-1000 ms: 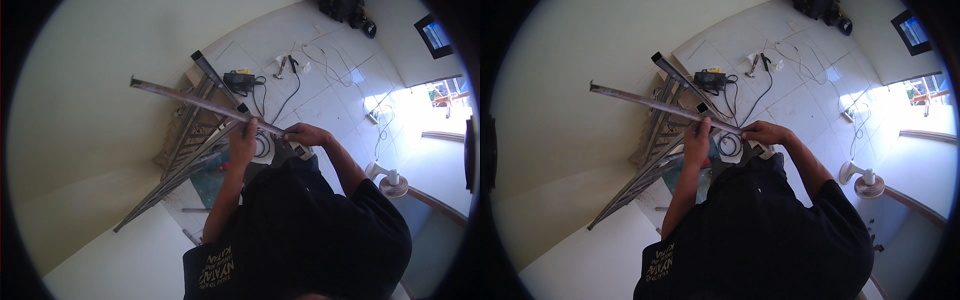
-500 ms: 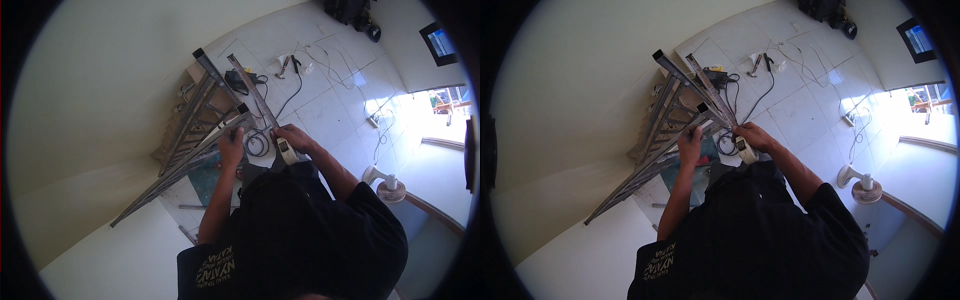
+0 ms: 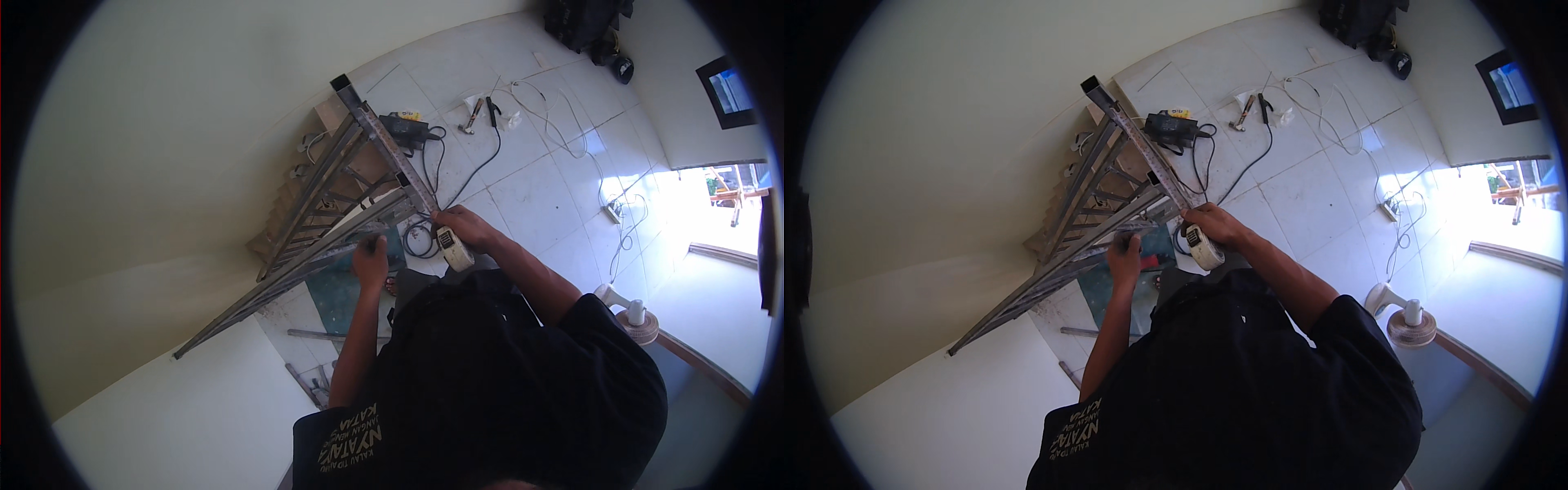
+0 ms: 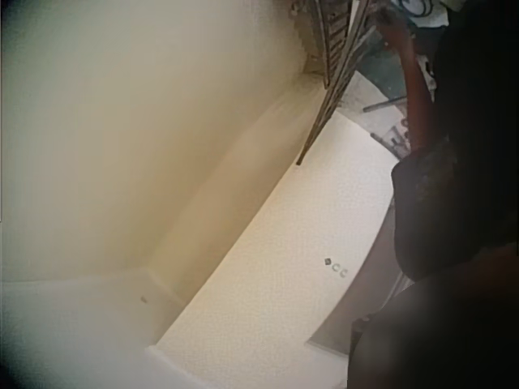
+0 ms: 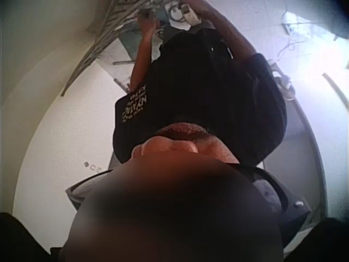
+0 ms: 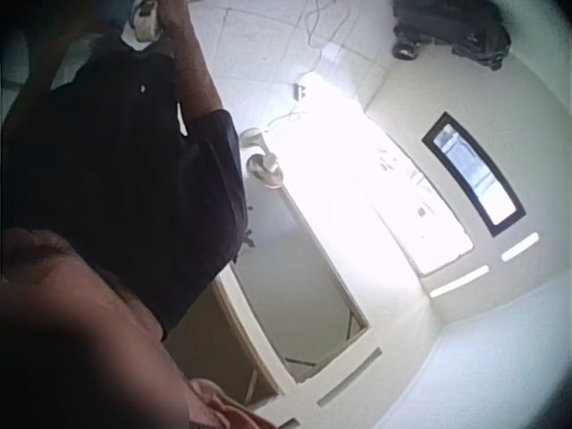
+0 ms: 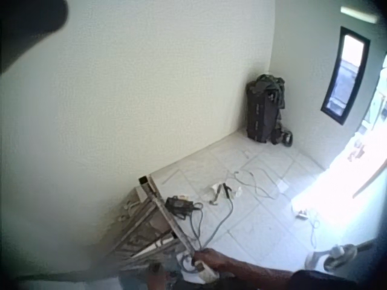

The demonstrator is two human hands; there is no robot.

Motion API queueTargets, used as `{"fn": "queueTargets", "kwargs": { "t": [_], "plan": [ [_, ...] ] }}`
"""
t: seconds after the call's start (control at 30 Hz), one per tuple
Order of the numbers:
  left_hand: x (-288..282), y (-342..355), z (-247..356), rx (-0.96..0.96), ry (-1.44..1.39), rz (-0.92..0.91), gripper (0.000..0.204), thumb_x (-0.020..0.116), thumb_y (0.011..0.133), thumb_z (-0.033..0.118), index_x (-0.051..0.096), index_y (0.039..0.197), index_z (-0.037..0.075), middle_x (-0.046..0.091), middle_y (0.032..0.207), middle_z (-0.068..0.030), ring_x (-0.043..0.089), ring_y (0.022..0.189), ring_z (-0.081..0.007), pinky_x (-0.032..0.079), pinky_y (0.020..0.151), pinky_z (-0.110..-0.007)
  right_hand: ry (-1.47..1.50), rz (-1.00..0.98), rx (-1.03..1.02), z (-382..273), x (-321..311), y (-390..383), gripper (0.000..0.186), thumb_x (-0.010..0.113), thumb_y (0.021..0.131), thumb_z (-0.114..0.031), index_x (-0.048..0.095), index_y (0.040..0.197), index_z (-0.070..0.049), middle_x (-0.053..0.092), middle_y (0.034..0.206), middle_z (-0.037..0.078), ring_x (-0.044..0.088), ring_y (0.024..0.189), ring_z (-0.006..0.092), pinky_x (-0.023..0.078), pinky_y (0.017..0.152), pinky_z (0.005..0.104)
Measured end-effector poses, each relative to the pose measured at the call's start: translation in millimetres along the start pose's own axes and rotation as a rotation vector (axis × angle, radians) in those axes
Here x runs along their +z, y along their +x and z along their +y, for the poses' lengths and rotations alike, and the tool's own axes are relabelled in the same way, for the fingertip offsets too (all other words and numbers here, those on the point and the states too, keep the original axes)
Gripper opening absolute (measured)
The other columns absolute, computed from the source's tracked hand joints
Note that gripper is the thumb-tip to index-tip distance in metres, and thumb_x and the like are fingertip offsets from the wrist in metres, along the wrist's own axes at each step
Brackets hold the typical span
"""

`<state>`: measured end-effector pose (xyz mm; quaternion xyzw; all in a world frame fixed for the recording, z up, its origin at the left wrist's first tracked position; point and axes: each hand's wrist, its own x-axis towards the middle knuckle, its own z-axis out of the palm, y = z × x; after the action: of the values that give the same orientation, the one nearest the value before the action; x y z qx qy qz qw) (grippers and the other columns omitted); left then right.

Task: Welding and measuring a metal stair railing component.

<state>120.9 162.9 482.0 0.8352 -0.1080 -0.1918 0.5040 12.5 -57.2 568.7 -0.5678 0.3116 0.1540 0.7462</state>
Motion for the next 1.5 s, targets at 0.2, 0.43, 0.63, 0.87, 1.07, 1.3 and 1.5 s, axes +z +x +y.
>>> {"fn": "queueTargets", "kwargs": {
  "t": [0.2,0.43,0.63,0.87,1.07,1.3,1.5],
  "plan": [
    [-31,-43,-125,-0.254,0.198,0.027,0.027,0.062,0.079,0.022,0.062,0.087,-0.004,0.064,0.074,-0.0122,0.062,0.067,-0.0202,0.048,0.064,-0.034,0.051,-0.008,0.002,-1,2,6,0.043,0.049,0.090,-0.036,0.065,0.076,0.001,0.059,0.067,0.005,0.052,0.060,0.0116,0.043,0.056,0.0283],
    [-73,-93,-177,-0.836,-0.045,-0.067,0.029,0.059,0.083,0.022,0.056,0.102,0.000,0.060,0.080,-0.0086,0.059,0.061,-0.0189,0.045,0.049,-0.030,0.096,-0.018,-0.024,-2,-10,23,0.041,0.048,0.090,-0.036,0.064,0.077,-0.001,0.060,0.070,0.005,0.054,0.060,0.0121,0.044,0.057,0.0280],
    [-75,-97,-148,-0.877,-0.155,0.022,0.033,0.058,0.084,0.022,0.054,0.107,-0.001,0.062,0.082,-0.0102,0.060,0.062,-0.0181,0.046,0.051,-0.029,0.071,-0.041,-0.020,-20,-12,29,0.041,0.048,0.090,-0.037,0.063,0.076,-0.001,0.060,0.071,0.004,0.055,0.064,0.0116,0.044,0.059,0.0274],
    [-64,-76,-123,-0.799,-0.148,-0.036,0.034,0.057,0.085,0.023,0.053,0.109,-0.002,0.062,0.084,-0.0110,0.061,0.065,-0.0178,0.047,0.053,-0.028,0.094,-0.066,0.006,-28,-12,27,0.039,0.054,0.088,-0.036,0.064,0.081,0.001,0.060,0.075,0.005,0.054,0.065,0.0128,0.044,0.060,0.0295],
    [-60,-69,-122,-0.771,-0.129,-0.083,0.034,0.058,0.086,0.026,0.052,0.111,0.004,0.063,0.089,-0.0094,0.061,0.069,-0.0196,0.049,0.058,-0.031,-0.002,0.080,0.000,2,-7,48,0.040,0.052,0.087,-0.038,0.065,0.079,-0.001,0.061,0.074,0.005,0.056,0.067,0.0125,0.045,0.061,0.0282],
    [-63,-82,-128,-0.835,-0.121,-0.104,0.033,0.058,0.086,0.026,0.053,0.110,0.004,0.062,0.088,-0.0092,0.061,0.071,-0.0201,0.048,0.059,-0.031,0.007,-0.009,0.002,-15,-7,34,0.040,0.051,0.087,-0.038,0.065,0.078,-0.001,0.061,0.075,0.006,0.056,0.068,0.0126,0.044,0.063,0.0282],
    [-61,-86,-129,-0.840,-0.133,-0.082,0.033,0.058,0.086,0.027,0.053,0.109,0.004,0.062,0.088,-0.0095,0.061,0.071,-0.0202,0.049,0.059,-0.031,0.003,0.013,-0.026,-16,-4,33,0.040,0.051,0.087,-0.038,0.065,0.081,-0.001,0.061,0.077,0.006,0.056,0.070,0.0121,0.045,0.064,0.0280]
  ]
}}
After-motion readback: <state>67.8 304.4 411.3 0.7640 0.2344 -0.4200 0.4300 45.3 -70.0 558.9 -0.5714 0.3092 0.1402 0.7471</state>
